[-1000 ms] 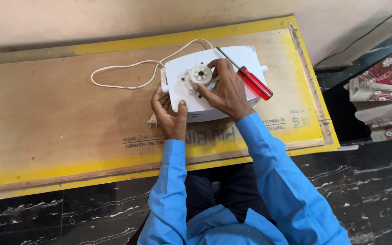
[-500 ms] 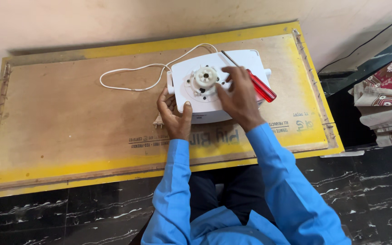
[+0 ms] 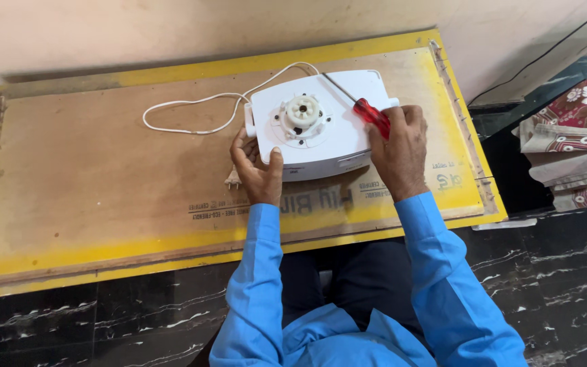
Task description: The person uses a red screwdriver to unscrew screws around the top coupling of a white mixer grinder base, then flips the appliance over and unscrews screws from its bottom panel on a table.
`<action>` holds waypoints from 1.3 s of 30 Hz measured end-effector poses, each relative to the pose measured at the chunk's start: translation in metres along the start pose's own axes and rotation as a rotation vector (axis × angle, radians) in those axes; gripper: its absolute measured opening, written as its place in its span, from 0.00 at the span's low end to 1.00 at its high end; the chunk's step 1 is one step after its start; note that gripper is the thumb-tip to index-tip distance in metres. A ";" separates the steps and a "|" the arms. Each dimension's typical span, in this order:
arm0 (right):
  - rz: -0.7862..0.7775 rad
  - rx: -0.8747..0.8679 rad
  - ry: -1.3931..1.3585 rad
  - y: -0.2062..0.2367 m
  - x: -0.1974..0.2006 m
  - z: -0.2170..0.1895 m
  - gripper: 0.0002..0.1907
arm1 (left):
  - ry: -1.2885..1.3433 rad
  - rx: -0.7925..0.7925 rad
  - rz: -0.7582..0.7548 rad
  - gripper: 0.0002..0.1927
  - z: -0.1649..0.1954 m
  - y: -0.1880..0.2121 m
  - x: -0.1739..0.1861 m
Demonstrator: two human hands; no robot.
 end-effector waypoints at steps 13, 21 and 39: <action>0.183 -0.261 0.024 0.075 0.025 0.076 0.13 | 0.006 0.003 -0.008 0.38 -0.001 0.000 0.001; 0.051 -0.327 0.222 0.106 0.011 0.097 0.15 | -0.034 0.019 0.000 0.38 -0.005 0.000 -0.001; -0.081 -0.344 0.448 0.104 -0.002 0.110 0.17 | -0.102 0.032 0.014 0.38 -0.009 0.001 -0.002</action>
Point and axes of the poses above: each hand's wrist, its own y-axis away from the middle knuckle, its own x-axis out of the back of the hand, z = x × y, the point moved 10 cm from there along -y, towards the middle knuckle, and after that the axes turned 15 degrees about x, right-handed, at the moved point
